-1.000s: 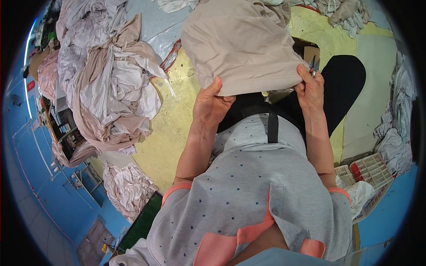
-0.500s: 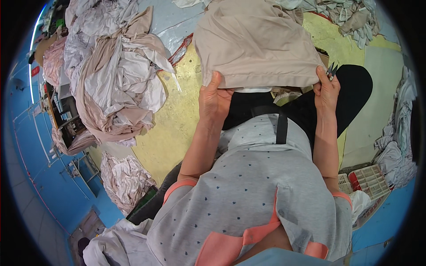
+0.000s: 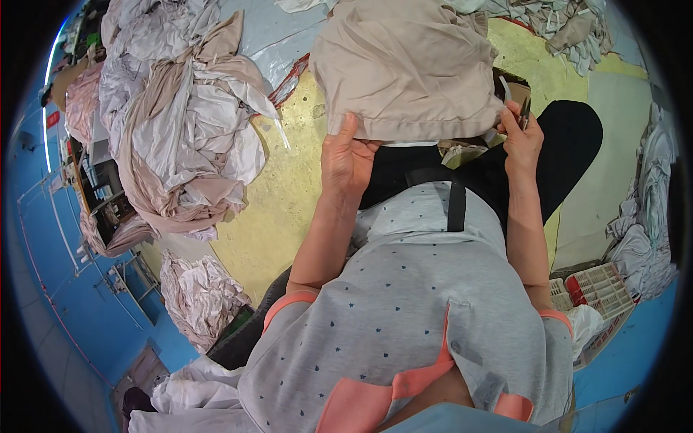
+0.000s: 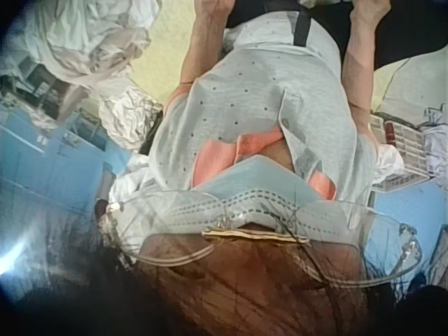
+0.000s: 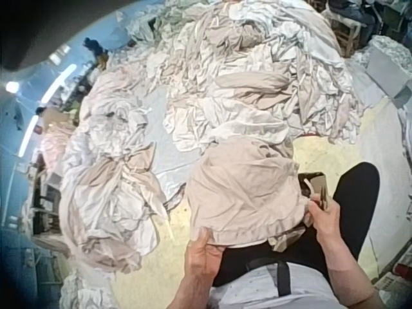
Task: Inspecting and cleaning loose threads from fabric pieces using tweezers.
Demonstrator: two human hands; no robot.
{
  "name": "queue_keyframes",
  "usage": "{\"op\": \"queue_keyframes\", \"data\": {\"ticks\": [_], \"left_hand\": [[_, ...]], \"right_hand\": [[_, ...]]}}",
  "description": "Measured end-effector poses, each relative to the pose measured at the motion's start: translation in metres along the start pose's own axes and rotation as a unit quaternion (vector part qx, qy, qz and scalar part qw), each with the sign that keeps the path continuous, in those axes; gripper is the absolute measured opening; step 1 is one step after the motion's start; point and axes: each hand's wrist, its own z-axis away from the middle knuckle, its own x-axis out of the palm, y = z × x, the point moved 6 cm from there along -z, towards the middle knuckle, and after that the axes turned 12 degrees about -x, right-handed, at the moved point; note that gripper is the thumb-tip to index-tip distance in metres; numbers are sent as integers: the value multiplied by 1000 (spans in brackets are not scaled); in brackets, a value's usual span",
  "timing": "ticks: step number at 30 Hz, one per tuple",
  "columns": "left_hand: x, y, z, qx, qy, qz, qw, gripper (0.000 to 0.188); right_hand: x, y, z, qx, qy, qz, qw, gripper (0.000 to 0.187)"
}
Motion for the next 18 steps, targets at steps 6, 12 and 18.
{"op": "queue_keyframes", "data": {"ticks": [6,12,18], "left_hand": [[0,0,6,7,-13,-35,999,41],[7,-2,4,22,-42,-60,997,39],[18,-5,11,53,-63,-134,988,33]], "right_hand": [[51,-54,39,-135,-129,56,981,21],[138,-87,68,-131,-282,10,950,17],[170,-105,66,-242,-364,62,897,17]]}}
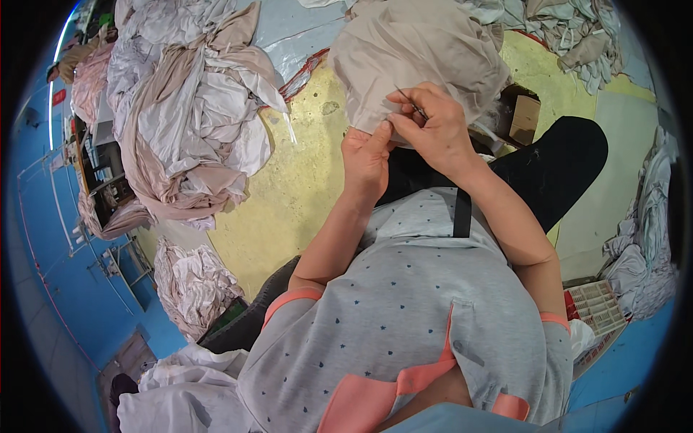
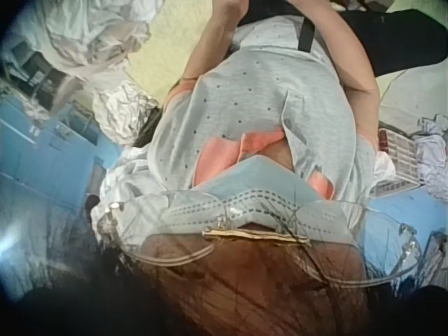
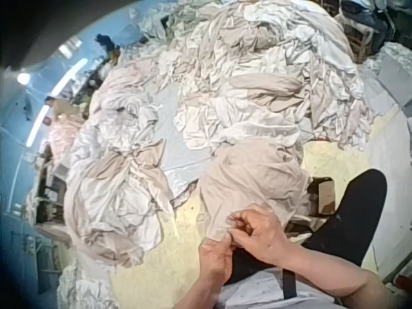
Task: Inspecting and cleaning loose threads from fabric pieces using tweezers.
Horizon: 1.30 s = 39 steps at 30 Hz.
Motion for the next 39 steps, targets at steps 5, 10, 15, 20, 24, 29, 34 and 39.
{"op": "queue_keyframes", "data": {"ticks": [5,10,15,20,24,29,34,39], "left_hand": [[-10,-5,-2,36,16,-46,998,30],[-7,-4,0,41,52,-52,996,32],[-5,-3,-1,50,41,-61,996,31],[3,-1,2,83,33,-93,992,27],[4,-6,2,94,-10,-107,990,23],[6,-12,3,120,-69,-53,989,22],[2,-16,2,124,-79,-91,985,26],[4,-15,-1,115,-8,-168,979,19]], "right_hand": [[3,8,-5,-48,-22,56,997,15],[-17,17,-2,50,65,-7,997,13],[-40,10,6,37,114,16,993,9],[-50,4,3,-35,59,118,991,12],[-11,-19,-4,-92,-44,45,994,22],[-2,-20,-9,-127,-47,52,989,17],[-3,-21,-12,-143,-82,89,982,11],[-9,-15,-8,-137,-49,120,982,11]]}}
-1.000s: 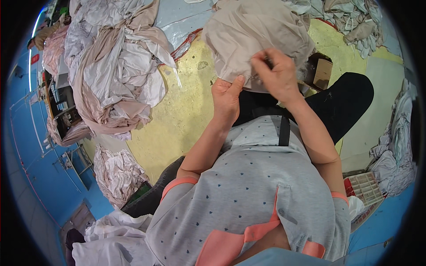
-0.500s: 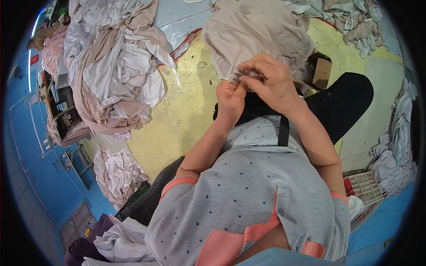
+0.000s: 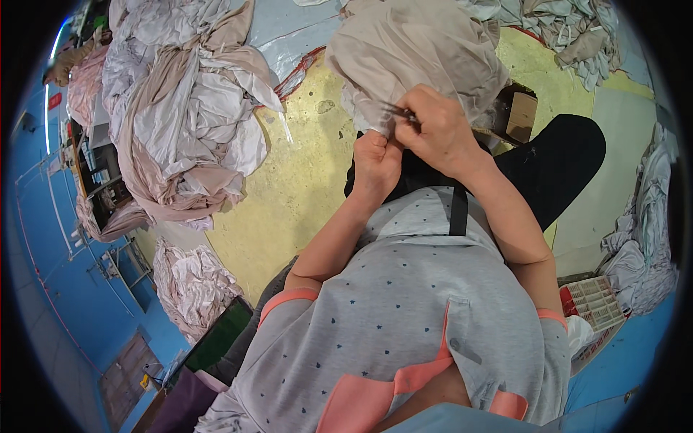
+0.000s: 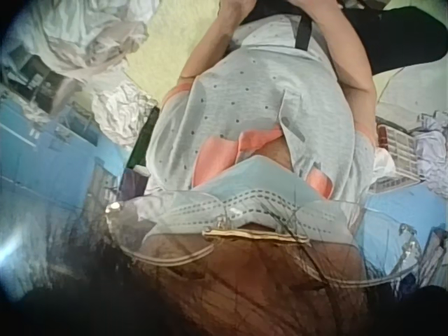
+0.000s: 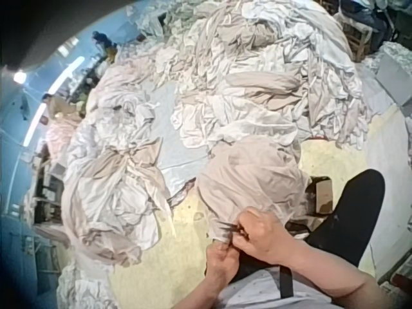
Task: Inspecting and cleaning loose threads from fabric pieces using tweezers.
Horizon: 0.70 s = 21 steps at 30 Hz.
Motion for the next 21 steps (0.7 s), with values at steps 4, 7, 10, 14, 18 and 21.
{"op": "queue_keyframes", "data": {"ticks": [4,7,10,14,18,21], "left_hand": [[-19,-15,0,-8,66,-107,992,7],[-14,-5,0,-3,81,-157,984,6],[-5,-1,-1,4,68,-134,989,8],[3,7,-1,38,60,-139,988,14],[-13,-6,-2,56,64,-217,973,12],[-26,-18,-3,35,12,-251,967,22]], "right_hand": [[-23,22,17,89,64,72,991,10],[-29,23,22,122,58,18,991,10],[-15,2,12,44,27,-27,998,12],[-6,-3,4,-1,-4,-29,1000,15],[-5,-6,-1,-27,-41,11,999,15],[-4,-5,-3,-39,-72,44,996,16]]}}
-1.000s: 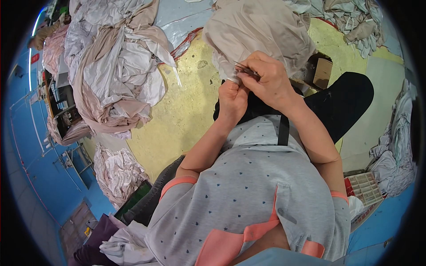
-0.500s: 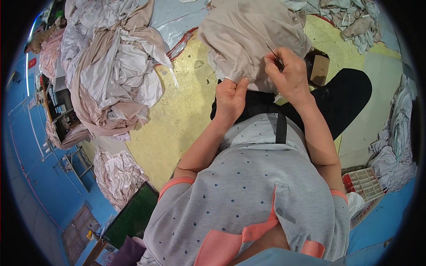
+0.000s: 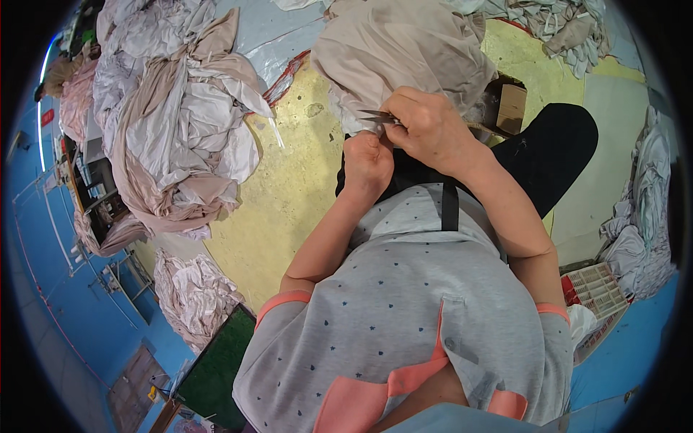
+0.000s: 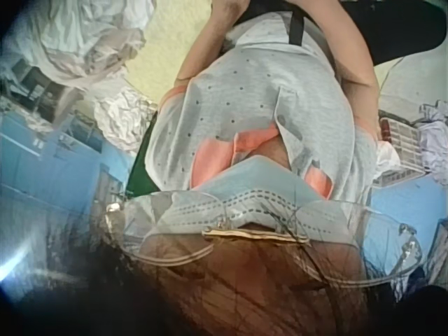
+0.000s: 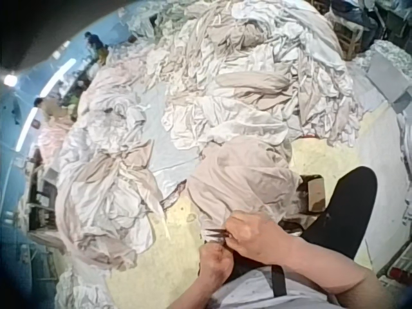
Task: Inspecting and cleaning loose threads from fabric pieces using tweezers.
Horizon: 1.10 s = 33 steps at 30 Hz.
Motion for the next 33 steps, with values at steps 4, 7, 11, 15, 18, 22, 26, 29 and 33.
{"op": "queue_keyframes", "data": {"ticks": [4,7,11,15,18,22,26,29,33], "left_hand": [[8,6,-2,10,35,-53,998,13],[6,10,-5,8,81,-10,997,27],[4,9,-3,-14,76,-6,997,42],[2,7,-4,-55,78,9,995,45],[3,5,-3,-38,79,-18,996,46],[10,15,-6,-10,63,30,998,41],[8,13,-5,-5,60,-18,998,29],[7,13,-5,14,69,-36,997,23],[9,26,-5,20,64,-50,997,19]], "right_hand": [[4,0,4,-4,13,27,1000,19],[-3,8,12,19,73,-5,997,19],[-15,19,24,78,125,-8,989,13],[-18,29,32,138,144,-11,980,10],[-16,26,32,143,124,-41,981,11],[-7,17,23,82,117,-84,986,13],[-1,16,18,66,99,-47,992,11],[2,12,15,40,95,-16,995,12],[4,15,13,65,88,-8,994,15]]}}
